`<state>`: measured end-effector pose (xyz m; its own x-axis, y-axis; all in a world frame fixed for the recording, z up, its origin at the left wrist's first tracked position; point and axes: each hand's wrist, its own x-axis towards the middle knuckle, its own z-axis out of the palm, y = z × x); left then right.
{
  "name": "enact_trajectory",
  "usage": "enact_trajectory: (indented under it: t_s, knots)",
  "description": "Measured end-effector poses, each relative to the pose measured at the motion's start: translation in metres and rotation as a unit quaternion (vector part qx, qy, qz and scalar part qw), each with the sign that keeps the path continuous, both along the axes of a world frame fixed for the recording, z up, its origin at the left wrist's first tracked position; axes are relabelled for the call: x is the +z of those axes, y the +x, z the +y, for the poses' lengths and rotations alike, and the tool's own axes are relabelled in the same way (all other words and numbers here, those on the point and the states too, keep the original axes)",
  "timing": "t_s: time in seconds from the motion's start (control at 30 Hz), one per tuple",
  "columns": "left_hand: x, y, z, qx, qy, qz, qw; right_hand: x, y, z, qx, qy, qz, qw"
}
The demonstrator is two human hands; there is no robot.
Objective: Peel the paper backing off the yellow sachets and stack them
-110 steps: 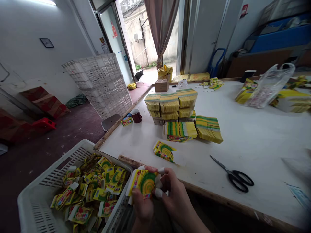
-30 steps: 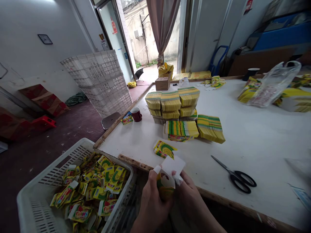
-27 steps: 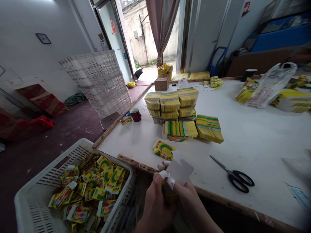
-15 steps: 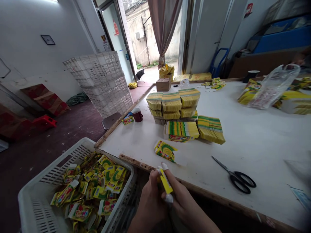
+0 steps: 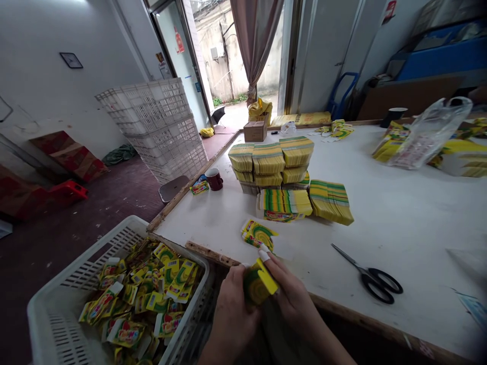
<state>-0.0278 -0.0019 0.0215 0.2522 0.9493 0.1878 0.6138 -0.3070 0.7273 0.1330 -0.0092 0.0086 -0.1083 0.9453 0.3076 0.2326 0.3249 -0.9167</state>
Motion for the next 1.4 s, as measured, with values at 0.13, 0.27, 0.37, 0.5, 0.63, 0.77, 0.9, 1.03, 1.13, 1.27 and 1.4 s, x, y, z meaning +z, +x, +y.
enact_trajectory:
  t_s: [0.13,0.27,0.37,0.5,0.63,0.77,0.9,1.03,1.13,1.27,1.4]
  knots:
    - [0.018,-0.011,0.005,-0.045,-0.031,0.001,0.998,0.004,0.009,-0.002,0.069,-0.028,-0.089,0.993]
    - [0.033,-0.018,0.007,-0.052,-0.055,0.012,0.997,0.025,0.021,0.002,0.115,-0.043,-0.15,0.981]
    - [0.04,-0.019,0.008,-0.073,-0.073,0.018,0.994,0.037,0.028,0.006,0.168,-0.044,-0.156,0.972]
    - [0.042,-0.014,0.007,-0.052,-0.056,0.053,0.996,0.028,0.019,0.006,0.107,-0.055,-0.099,0.988]
    - [0.037,-0.023,0.01,-0.035,-0.06,0.084,0.994,0.007,0.006,0.008,0.077,-0.091,0.011,0.993]
    - [0.03,-0.069,0.023,0.06,-0.003,0.176,0.982,-0.002,0.012,0.038,-0.009,-0.094,-0.094,0.991]
    - [0.027,-0.111,0.035,0.209,0.065,0.215,0.952,-0.008,0.016,0.078,-0.157,-0.115,-0.358,0.913]
    - [0.027,-0.107,0.032,0.15,-0.004,0.131,0.98,-0.017,0.008,0.093,-0.171,-0.136,-0.409,0.886]
    - [0.028,-0.087,0.026,0.092,-0.037,0.081,0.992,-0.021,0.005,0.091,-0.176,-0.138,-0.43,0.875]
    - [0.027,-0.065,0.021,0.048,-0.057,0.033,0.997,-0.023,0.003,0.086,-0.188,-0.127,-0.441,0.868]
    - [0.022,-0.05,0.018,0.013,-0.07,-0.003,0.997,-0.024,0.003,0.083,-0.199,-0.113,-0.439,0.869]
